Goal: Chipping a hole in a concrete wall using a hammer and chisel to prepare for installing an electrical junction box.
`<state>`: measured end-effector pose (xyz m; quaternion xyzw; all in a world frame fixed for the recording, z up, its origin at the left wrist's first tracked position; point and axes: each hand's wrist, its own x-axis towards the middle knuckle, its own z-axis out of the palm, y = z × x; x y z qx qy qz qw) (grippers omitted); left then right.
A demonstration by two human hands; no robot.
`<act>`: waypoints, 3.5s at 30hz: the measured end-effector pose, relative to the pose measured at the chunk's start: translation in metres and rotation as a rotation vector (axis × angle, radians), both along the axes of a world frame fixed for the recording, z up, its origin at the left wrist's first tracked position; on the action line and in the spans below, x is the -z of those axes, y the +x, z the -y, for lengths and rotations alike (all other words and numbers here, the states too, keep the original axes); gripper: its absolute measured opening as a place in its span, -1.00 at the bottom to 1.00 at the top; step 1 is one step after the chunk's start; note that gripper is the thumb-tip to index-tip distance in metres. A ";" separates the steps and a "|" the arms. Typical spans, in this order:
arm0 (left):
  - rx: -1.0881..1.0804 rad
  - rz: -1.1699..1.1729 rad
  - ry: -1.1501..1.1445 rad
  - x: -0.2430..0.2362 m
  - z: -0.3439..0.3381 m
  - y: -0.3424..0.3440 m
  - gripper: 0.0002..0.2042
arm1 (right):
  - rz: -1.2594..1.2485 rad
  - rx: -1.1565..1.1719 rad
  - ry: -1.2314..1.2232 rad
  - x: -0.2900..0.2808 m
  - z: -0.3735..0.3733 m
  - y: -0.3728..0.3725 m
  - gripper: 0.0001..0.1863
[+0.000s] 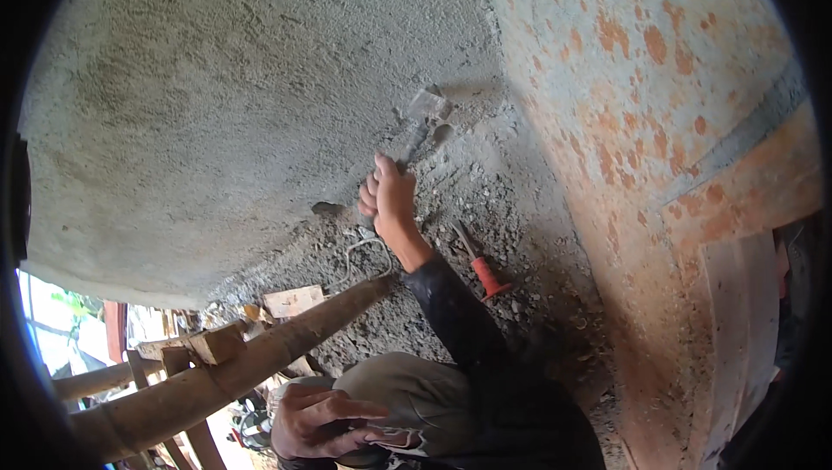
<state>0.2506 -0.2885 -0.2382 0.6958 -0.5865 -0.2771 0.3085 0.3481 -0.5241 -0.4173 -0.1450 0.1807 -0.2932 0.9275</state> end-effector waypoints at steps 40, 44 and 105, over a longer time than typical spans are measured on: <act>0.226 0.396 -0.175 0.000 0.050 0.011 -0.80 | -0.004 0.537 -0.073 -0.051 -0.014 -0.027 -0.50; 0.250 0.307 -0.200 -0.003 0.075 0.003 -0.79 | 0.078 0.985 -0.026 -0.025 -0.008 0.007 -0.51; 0.229 0.029 -0.052 0.004 0.063 0.032 -0.80 | 0.188 0.844 -0.104 -0.046 -0.036 -0.011 -0.47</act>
